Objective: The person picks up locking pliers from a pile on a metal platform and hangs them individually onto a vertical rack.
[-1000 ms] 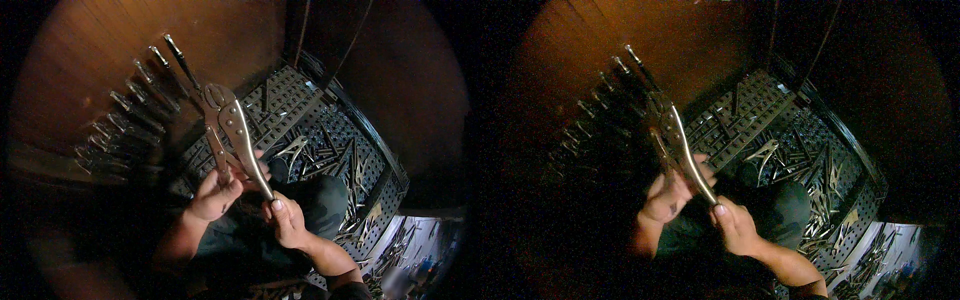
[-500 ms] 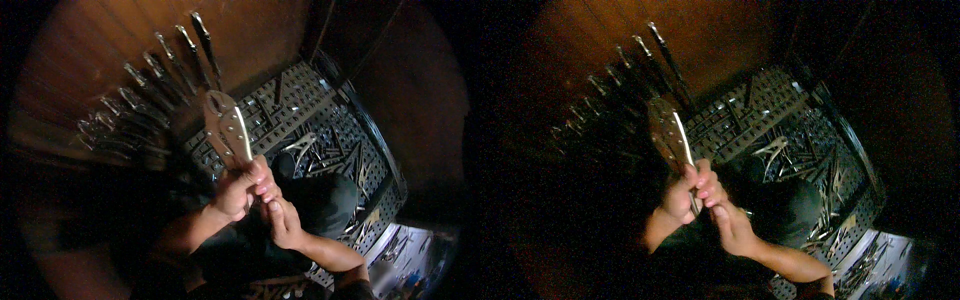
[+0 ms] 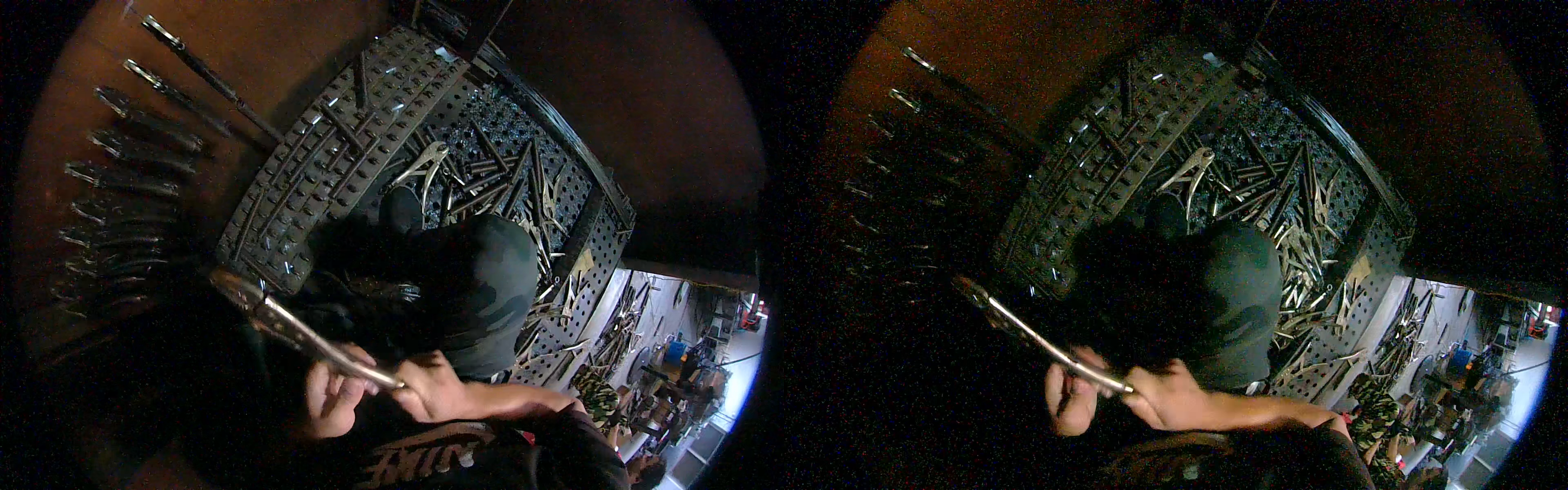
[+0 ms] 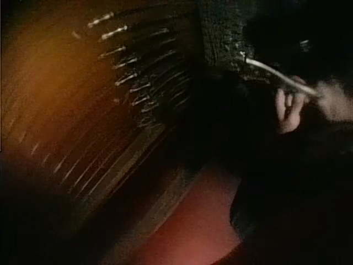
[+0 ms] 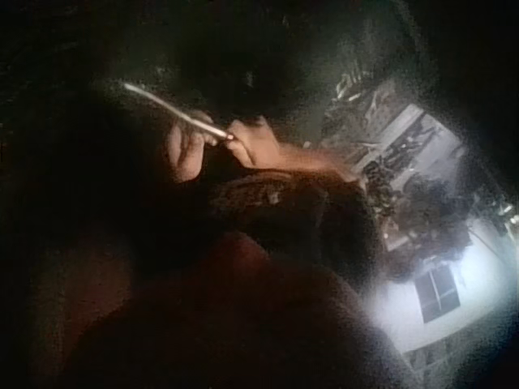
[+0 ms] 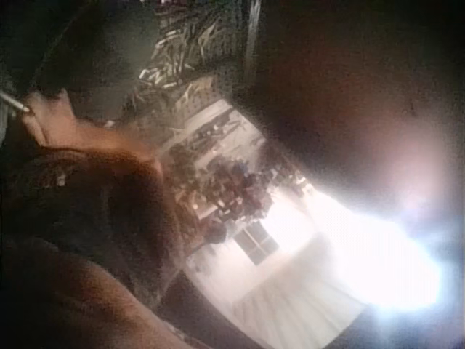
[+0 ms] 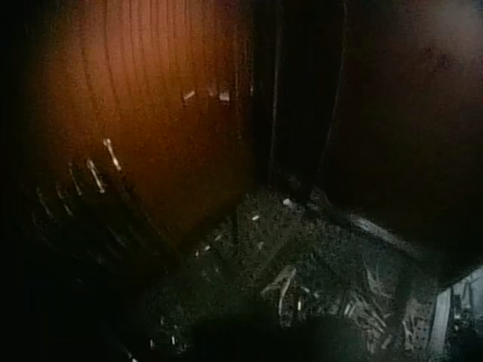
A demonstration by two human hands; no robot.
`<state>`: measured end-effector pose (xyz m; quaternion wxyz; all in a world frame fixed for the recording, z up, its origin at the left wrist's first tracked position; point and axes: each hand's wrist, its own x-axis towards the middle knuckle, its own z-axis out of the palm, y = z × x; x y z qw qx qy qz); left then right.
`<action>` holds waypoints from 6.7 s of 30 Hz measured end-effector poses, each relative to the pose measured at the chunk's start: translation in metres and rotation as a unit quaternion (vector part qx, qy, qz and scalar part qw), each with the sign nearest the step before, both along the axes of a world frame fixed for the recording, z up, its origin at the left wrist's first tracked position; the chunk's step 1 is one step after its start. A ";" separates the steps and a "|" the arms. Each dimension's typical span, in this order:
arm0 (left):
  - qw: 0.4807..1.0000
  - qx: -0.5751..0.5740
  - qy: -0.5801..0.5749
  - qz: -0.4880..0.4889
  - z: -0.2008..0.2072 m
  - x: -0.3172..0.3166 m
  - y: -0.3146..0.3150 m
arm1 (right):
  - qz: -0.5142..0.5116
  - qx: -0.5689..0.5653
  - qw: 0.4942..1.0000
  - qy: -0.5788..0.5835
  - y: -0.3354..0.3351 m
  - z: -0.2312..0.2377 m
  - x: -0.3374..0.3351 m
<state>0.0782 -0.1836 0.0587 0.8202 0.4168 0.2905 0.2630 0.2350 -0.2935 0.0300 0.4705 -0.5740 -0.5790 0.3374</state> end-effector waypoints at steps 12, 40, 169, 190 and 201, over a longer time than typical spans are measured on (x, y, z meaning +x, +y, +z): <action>0.991 0.001 0.113 0.070 -0.015 -0.029 -0.019 | 0.175 -0.227 0.929 0.234 -0.013 -0.030 -0.032; 0.973 -0.174 -0.121 -0.088 -0.034 -0.015 0.066 | 0.124 -0.228 0.779 0.571 0.017 -0.021 -0.011; 0.979 -0.099 0.142 -0.112 -0.083 0.091 0.204 | -0.201 -0.203 0.940 -0.185 0.113 -0.210 0.215; 0.972 0.154 -0.132 0.119 0.038 0.132 0.172 | 0.007 -0.020 1.000 -0.008 0.188 0.050 0.142; 0.970 0.100 -0.208 0.075 0.043 0.132 0.168 | 0.023 -0.037 0.974 0.220 0.181 -0.003 0.138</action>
